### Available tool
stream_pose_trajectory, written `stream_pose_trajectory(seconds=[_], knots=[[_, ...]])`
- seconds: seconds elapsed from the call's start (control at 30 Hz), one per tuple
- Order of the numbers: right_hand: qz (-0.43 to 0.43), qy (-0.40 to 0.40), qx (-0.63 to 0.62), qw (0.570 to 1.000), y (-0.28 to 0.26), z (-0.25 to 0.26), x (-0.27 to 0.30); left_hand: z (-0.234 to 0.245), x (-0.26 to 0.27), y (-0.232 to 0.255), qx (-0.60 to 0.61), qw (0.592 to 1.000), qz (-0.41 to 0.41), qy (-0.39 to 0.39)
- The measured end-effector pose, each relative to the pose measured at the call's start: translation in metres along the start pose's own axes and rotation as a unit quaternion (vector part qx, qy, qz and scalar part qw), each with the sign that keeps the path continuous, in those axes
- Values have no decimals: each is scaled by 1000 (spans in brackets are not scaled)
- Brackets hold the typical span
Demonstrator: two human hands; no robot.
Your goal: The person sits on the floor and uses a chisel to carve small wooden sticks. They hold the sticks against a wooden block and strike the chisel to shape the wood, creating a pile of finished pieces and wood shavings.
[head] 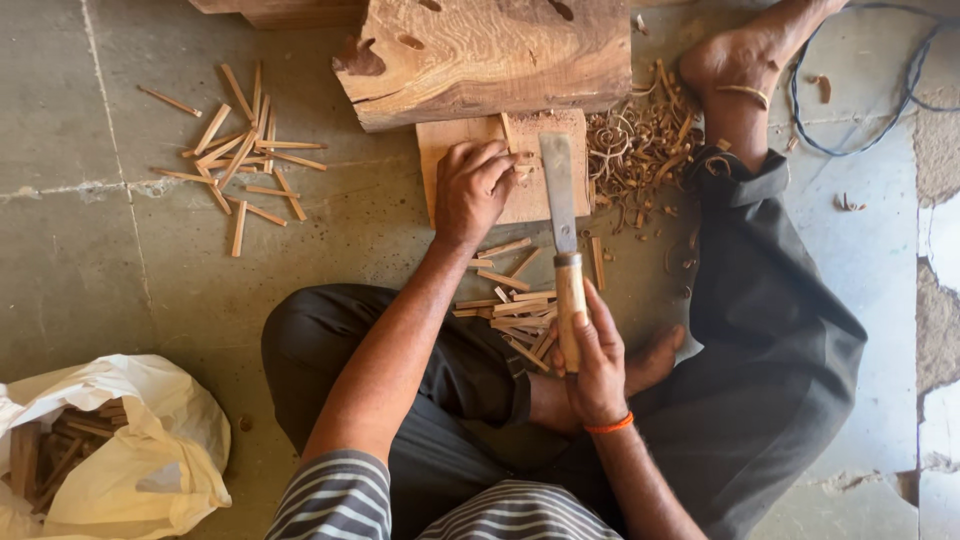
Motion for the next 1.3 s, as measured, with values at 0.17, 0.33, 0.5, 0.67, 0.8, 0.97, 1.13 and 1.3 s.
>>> stream_pose_trajectory(seconds=[0.17,0.33,0.5,0.67,0.8,0.97,1.13,1.3], knots=[[-2,4,56,998,1,4,6,-1,3,-6,3,1000,17,-13],[-12,18,98,995,1,7,4,2,-2,-3,-40,999,2,20],[-30,23,114,993,0,7,5,6,4,3,-70,997,-21,25],[-23,19,132,991,0,-4,-11,2,6,1,-59,998,-18,21],[-14,34,160,986,9,-32,-37,5,4,2,-70,997,-20,28],[-29,38,121,991,3,-43,-28,16,7,6,-10,1000,14,20],[-15,35,152,988,5,-37,-30,19,1,8,-26,999,6,33],[-25,22,46,998,17,-33,-39,29,2,13,-38,999,4,32]])
Point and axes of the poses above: each hand's wrist, its own x-axis away from the middle knuckle, its own z-axis out of the back of the hand, y = z × x, the point moved 1 cm from there along -x, towards the middle knuckle, and after that the axes turned 14 degrees about -x, right-handed, at the moved point
